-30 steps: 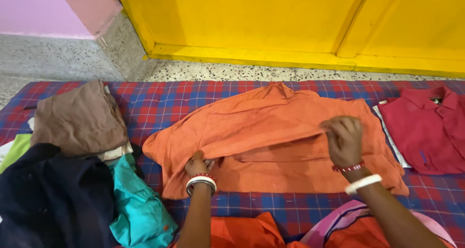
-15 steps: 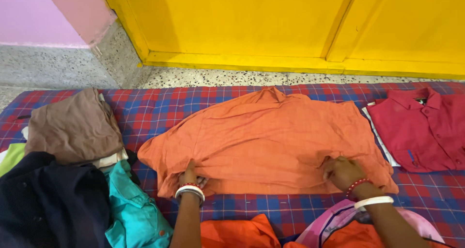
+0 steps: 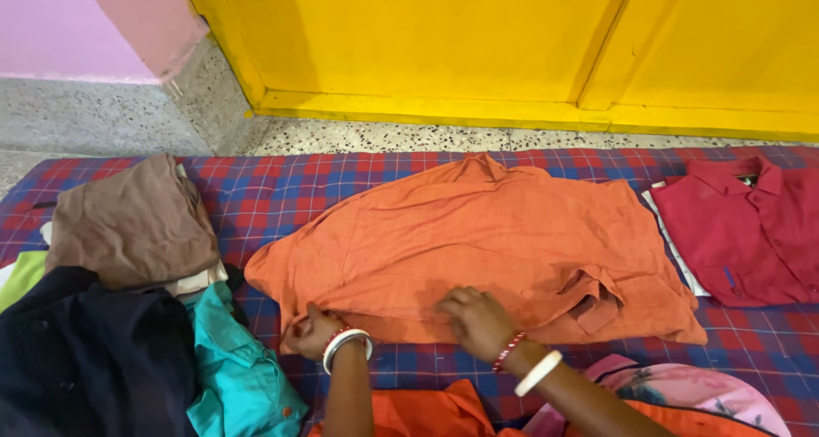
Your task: The person buttons an orange shirt by hand and then folds it on a patterned mat.
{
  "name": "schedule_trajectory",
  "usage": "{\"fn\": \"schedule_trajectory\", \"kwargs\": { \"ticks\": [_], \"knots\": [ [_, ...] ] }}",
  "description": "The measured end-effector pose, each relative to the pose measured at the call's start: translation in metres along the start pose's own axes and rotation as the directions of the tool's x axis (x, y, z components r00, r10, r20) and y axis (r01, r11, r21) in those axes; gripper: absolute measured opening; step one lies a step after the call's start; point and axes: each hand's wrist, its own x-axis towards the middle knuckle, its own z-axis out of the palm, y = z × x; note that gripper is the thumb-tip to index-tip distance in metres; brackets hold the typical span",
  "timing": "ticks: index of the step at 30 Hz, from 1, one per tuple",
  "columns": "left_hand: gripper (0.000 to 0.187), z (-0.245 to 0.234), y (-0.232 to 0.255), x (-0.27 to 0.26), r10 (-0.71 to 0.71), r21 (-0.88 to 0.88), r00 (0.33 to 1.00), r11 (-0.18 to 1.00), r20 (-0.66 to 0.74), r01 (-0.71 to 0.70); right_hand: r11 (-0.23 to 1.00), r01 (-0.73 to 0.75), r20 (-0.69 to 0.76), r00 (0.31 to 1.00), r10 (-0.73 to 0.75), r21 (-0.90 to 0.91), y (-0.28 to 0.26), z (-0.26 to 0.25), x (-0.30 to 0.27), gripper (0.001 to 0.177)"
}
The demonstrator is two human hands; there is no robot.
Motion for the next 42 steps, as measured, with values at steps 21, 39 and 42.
{"fn": "schedule_trajectory", "kwargs": {
  "ticks": [21,39,42],
  "knots": [
    [0.034,-0.008,-0.009,0.041,0.554,0.295,0.619,0.565,0.556,-0.77,0.991,-0.047,0.041,0.998,0.052,-0.125,-0.018,0.032,-0.004,0.053],
    [0.057,-0.01,-0.008,-0.009,-0.002,0.431,0.449,-0.27,0.894,-0.861,0.825,-0.511,-0.625,0.568,0.536,0.243,0.162,0.037,-0.037,0.02],
    [0.061,0.004,-0.027,-0.054,0.001,0.263,0.276,-0.314,0.961,-0.912,0.897,-0.437,-0.647,0.665,0.373,0.068,0.128,0.021,-0.036,0.022]
  ]
}}
